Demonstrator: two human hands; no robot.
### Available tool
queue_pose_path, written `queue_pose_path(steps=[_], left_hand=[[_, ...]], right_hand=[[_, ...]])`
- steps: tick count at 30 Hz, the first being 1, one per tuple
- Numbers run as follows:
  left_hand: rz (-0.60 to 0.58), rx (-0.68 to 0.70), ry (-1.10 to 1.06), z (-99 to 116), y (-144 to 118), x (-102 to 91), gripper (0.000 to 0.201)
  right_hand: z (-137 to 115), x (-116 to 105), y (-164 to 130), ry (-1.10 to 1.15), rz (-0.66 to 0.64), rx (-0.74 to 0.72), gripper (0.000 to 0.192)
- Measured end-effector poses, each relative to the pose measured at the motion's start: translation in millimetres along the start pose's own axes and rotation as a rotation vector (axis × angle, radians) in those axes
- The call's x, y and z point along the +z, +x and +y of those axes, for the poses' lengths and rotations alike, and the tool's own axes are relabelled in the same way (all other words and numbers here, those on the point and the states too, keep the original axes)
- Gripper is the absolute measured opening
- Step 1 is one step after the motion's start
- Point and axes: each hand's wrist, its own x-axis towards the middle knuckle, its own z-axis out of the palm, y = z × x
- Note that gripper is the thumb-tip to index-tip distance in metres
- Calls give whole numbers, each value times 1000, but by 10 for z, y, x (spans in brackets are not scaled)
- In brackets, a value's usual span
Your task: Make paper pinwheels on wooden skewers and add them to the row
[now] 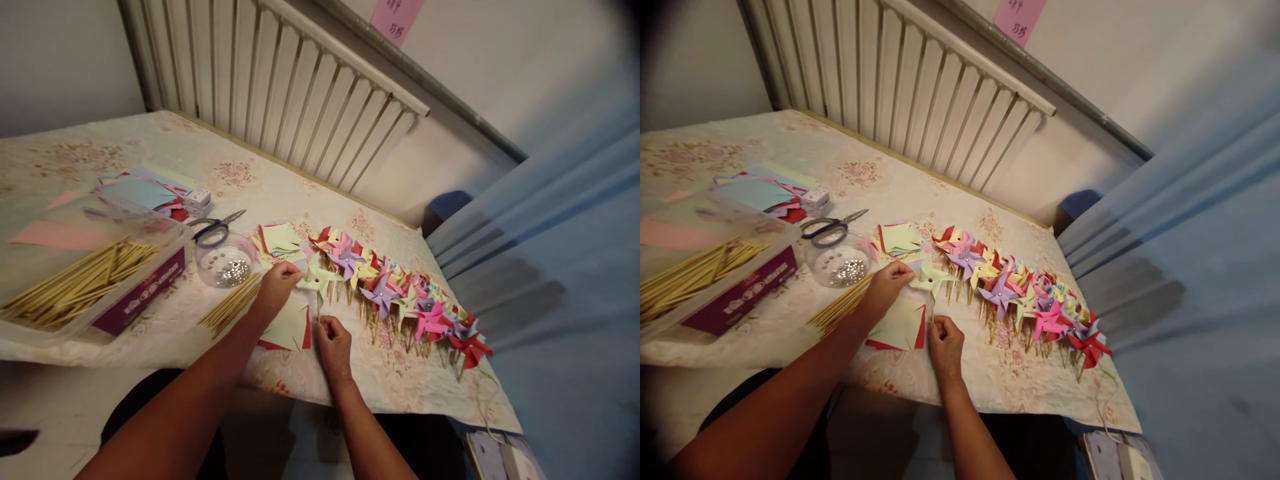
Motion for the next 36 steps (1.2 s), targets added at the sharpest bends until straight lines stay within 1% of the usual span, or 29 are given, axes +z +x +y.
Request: queue_pose_path(steps=[6, 17, 24, 29, 36], left_hand=[[-21, 3, 21, 9, -12, 15, 15], [-20, 4, 37, 10, -8, 21, 15], [11, -33, 59, 16, -12, 14, 18], [-10, -32, 34, 30, -19, 16, 16], [-2, -27, 44, 15, -15, 22, 16]], right_hand=[[-6, -3, -4, -47, -8, -33, 14], [-30, 0, 1, -54, -13, -30, 15], [-32, -7, 0, -43, -1, -14, 15], [-37, -5, -4, -45, -19, -26, 16], [-9, -2, -2, -40, -23, -5, 16]])
